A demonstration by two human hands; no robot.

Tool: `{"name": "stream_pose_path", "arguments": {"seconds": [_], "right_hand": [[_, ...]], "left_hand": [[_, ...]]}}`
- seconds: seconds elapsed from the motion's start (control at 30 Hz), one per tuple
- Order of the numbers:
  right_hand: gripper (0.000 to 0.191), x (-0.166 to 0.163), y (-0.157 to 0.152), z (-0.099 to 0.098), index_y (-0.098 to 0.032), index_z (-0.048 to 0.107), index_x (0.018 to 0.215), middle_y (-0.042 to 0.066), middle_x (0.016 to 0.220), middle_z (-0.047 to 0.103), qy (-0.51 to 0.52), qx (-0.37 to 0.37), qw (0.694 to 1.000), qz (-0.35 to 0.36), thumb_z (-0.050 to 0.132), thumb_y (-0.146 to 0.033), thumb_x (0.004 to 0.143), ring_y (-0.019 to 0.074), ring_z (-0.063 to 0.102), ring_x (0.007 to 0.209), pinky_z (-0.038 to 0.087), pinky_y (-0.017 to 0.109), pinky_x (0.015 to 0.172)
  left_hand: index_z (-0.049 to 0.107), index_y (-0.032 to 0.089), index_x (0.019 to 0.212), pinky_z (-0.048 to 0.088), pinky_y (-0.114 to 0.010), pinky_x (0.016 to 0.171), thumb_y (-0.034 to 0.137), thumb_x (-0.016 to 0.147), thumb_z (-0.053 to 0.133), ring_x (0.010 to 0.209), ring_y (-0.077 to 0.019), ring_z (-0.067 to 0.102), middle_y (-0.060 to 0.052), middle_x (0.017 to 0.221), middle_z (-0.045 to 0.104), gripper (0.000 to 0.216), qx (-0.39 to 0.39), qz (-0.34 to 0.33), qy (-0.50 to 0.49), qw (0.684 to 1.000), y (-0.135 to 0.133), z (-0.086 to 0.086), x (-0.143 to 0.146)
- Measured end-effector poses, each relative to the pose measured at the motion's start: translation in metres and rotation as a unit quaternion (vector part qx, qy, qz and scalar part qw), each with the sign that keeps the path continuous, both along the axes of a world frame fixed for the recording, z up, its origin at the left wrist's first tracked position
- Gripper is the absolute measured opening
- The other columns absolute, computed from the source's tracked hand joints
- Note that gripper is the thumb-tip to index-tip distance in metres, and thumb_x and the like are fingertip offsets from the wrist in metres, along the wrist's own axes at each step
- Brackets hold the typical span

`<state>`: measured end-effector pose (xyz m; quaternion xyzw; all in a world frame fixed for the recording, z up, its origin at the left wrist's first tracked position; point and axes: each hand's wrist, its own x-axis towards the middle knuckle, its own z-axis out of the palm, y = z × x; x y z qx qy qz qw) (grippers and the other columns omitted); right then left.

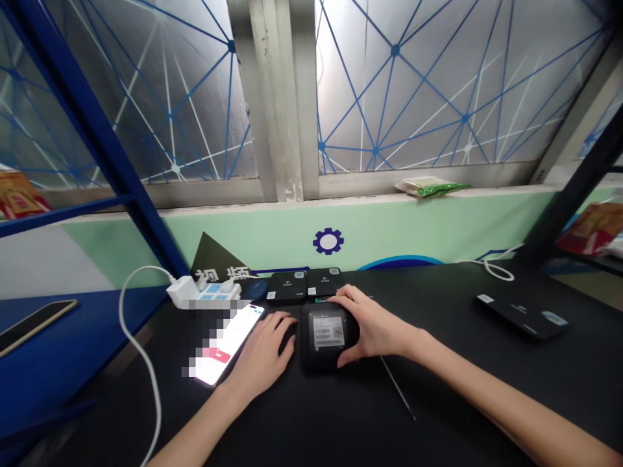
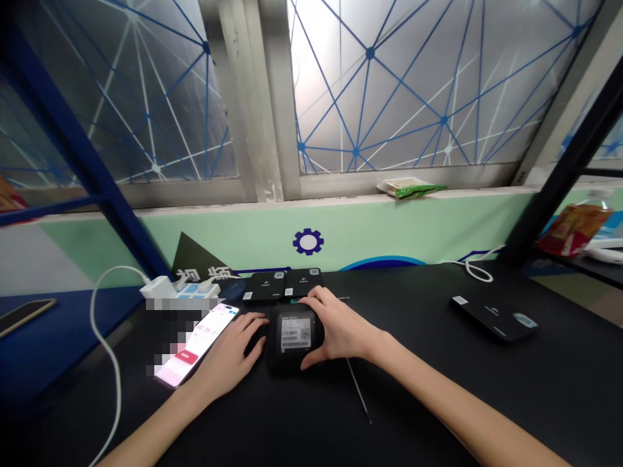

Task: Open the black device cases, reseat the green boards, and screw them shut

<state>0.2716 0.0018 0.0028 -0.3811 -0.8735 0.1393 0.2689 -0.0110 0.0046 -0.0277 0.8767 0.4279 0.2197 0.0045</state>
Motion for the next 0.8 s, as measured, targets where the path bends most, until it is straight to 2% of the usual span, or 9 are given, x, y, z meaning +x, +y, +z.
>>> {"name": "stream_pose_path", "arguments": {"seconds": [0.13,0.27,0.43,0.6,0.73,0.8], "right_hand": [[0.097,0.0,-0.002,0.002,-0.022,0.043,0.138,0.014,0.134,0.051,0.015,0.009,1.0,0.01,0.088,-0.054,0.059,0.0331,0.053,0.12,0.049,0.048,0.099],[0.068,-0.001,-0.005,0.001,-0.025,0.045,0.13,0.01,0.121,0.062,0.044,-0.001,0.999,-0.008,0.081,-0.045,0.075,0.028,0.064,0.106,0.054,0.043,0.09],[0.041,-0.006,-0.009,-0.004,-0.023,0.047,0.127,0.01,0.114,0.065,0.055,0.081,0.995,0.016,0.065,-0.035,0.093,0.0246,0.067,0.1,0.056,0.037,0.085],[0.041,-0.003,-0.01,-0.006,-0.02,0.045,0.139,0.014,0.115,0.069,0.001,0.147,0.988,0.039,0.051,-0.031,0.1,0.026,0.069,0.101,0.057,0.038,0.085],[0.035,0.002,-0.016,0.008,-0.019,0.056,0.133,0.011,0.109,0.073,-0.039,0.112,0.991,0.063,0.049,-0.03,0.1,0.0238,0.071,0.096,0.057,0.035,0.084],[0.034,0.003,-0.021,0.014,-0.02,0.06,0.13,0.01,0.113,0.073,-0.049,0.097,0.99,0.085,0.051,-0.031,0.099,0.0229,0.071,0.098,0.056,0.034,0.086]], "left_hand": [[0.059,0.023,0.119,0.05,-0.043,0.093,0.023,0.097,0.049,0.11,-0.0267,0.06,-0.007,0.123,0.061,0.025,-0.01,-0.001,0.004,1.0,0.0,0.004,0.0],[0.06,0.023,0.119,0.051,-0.042,0.09,0.025,0.096,0.05,0.107,-0.0266,0.06,-0.007,0.119,0.062,0.025,-0.016,0.0,0.001,1.0,-0.001,0.008,-0.001],[0.06,0.022,0.119,0.051,-0.042,0.089,0.025,0.097,0.048,0.106,-0.0269,0.06,-0.008,0.12,0.062,0.025,-0.023,0.004,0.003,1.0,-0.001,0.008,-0.002],[0.061,0.023,0.118,0.051,-0.041,0.088,0.027,0.096,0.05,0.105,-0.0267,0.061,-0.007,0.118,0.062,0.025,-0.025,0.003,-0.001,1.0,-0.003,0.012,-0.002],[0.062,0.025,0.114,0.05,-0.039,0.089,0.026,0.097,0.05,0.104,-0.0251,0.061,-0.005,0.117,0.062,0.021,-0.041,-0.001,-0.02,0.999,-0.004,0.015,-0.003],[0.062,0.025,0.112,0.051,-0.039,0.088,0.025,0.098,0.049,0.103,-0.0239,0.061,-0.004,0.115,0.062,0.019,-0.048,-0.001,-0.036,0.998,-0.002,0.014,-0.004]]}}
